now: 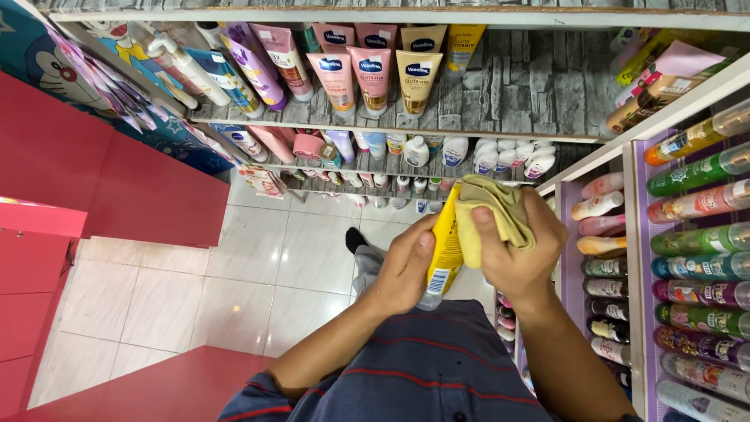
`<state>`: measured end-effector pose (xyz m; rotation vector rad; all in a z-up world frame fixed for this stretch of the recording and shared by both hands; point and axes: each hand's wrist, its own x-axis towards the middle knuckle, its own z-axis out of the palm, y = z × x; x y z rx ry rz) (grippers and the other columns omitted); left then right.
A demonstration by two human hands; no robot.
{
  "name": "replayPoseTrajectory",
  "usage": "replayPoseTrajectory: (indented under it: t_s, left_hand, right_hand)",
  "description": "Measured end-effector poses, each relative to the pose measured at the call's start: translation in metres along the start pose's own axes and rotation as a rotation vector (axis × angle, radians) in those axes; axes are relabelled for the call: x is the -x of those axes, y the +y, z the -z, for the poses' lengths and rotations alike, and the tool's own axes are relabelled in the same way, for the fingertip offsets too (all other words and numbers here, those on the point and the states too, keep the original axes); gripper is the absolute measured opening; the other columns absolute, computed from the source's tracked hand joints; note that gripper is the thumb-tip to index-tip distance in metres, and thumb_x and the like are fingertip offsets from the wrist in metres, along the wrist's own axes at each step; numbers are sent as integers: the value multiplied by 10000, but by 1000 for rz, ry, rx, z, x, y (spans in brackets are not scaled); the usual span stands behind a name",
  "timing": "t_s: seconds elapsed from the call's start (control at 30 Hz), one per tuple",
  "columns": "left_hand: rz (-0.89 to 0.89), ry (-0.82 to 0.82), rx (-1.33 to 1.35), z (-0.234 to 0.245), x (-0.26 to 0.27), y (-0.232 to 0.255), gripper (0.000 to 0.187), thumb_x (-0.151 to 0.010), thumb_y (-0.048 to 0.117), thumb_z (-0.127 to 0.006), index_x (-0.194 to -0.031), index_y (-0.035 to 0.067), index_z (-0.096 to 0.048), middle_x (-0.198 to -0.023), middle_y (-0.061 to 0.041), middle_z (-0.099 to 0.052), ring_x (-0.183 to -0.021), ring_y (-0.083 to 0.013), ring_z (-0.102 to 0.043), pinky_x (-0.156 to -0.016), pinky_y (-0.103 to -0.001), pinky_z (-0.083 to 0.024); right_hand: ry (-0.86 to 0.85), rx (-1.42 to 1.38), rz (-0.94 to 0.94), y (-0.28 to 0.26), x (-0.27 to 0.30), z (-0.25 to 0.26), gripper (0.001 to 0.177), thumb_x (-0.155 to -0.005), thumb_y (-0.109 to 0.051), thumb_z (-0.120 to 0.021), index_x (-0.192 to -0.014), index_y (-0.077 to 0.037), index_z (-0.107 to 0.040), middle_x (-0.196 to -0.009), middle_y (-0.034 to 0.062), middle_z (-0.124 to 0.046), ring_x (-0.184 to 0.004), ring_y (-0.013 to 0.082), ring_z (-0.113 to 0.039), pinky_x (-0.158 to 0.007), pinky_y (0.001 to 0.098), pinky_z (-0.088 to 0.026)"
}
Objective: Cleaning and dusting beauty products on a shelf using a cloth.
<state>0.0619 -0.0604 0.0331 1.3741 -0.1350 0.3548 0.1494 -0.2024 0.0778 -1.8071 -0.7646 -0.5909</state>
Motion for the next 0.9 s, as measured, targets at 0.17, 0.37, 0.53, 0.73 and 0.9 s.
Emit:
replayPoseTrajectory:
  t_s: [0.17, 0.37, 0.53, 0.73, 0.9]
  left_hand:
    - [-1, 37, -18, 10, 1, -5, 510, -1114, 280, -289, -1418, -7, -581, -1022, -156, -666, -925, -237, -613, -845, -418, -525]
    - [6, 61, -1, 2, 12, -6, 519, -1118, 295, -275, -1439, 4, -562, -1048, -134, -672, -951, -199, -604, -860, -402, -531]
    - [-15, 34, 15, 3, 12, -1, 501, -1115, 267, -297, -1435, -6, -567, -1052, -174, -679, -931, -256, -640, -862, -434, -530]
    - [-14, 102, -44, 16, 4, -2, 539, -1128, 312, -248, -1434, -11, -553, -1037, -185, -658, -962, -250, -595, -881, -474, -517]
    - [12, 52, -3, 3, 13, -2, 515, -1117, 308, -294, -1409, 1, -587, -1039, -165, -666, -973, -227, -603, -878, -453, -521]
  right_hand:
    - [-46, -88, -60, -2, 46, -8, 214, -899, -158, -794, -884, 19, -675, -691, 153, -617, -576, 357, -641, -527, 386, -521]
    - [-75, -19, -39, 0, 32, 1, 240, -898, -192, -825, -887, 7, -692, -705, 134, -636, -576, 339, -655, -552, 393, -536]
    - [8, 5, 12, -3, 14, -3, 325, -1013, -228, -749, -917, 70, -662, -718, 210, -601, -622, 420, -651, -573, 409, -514]
    - [-112, -101, -41, -24, 51, -17, 232, -820, -195, -864, -810, -30, -701, -677, 126, -639, -559, 345, -661, -526, 379, -534]
    - [29, 6, 23, 9, 20, -7, 289, -904, -201, -858, -800, 7, -687, -706, 173, -636, -643, 394, -667, -626, 400, -534]
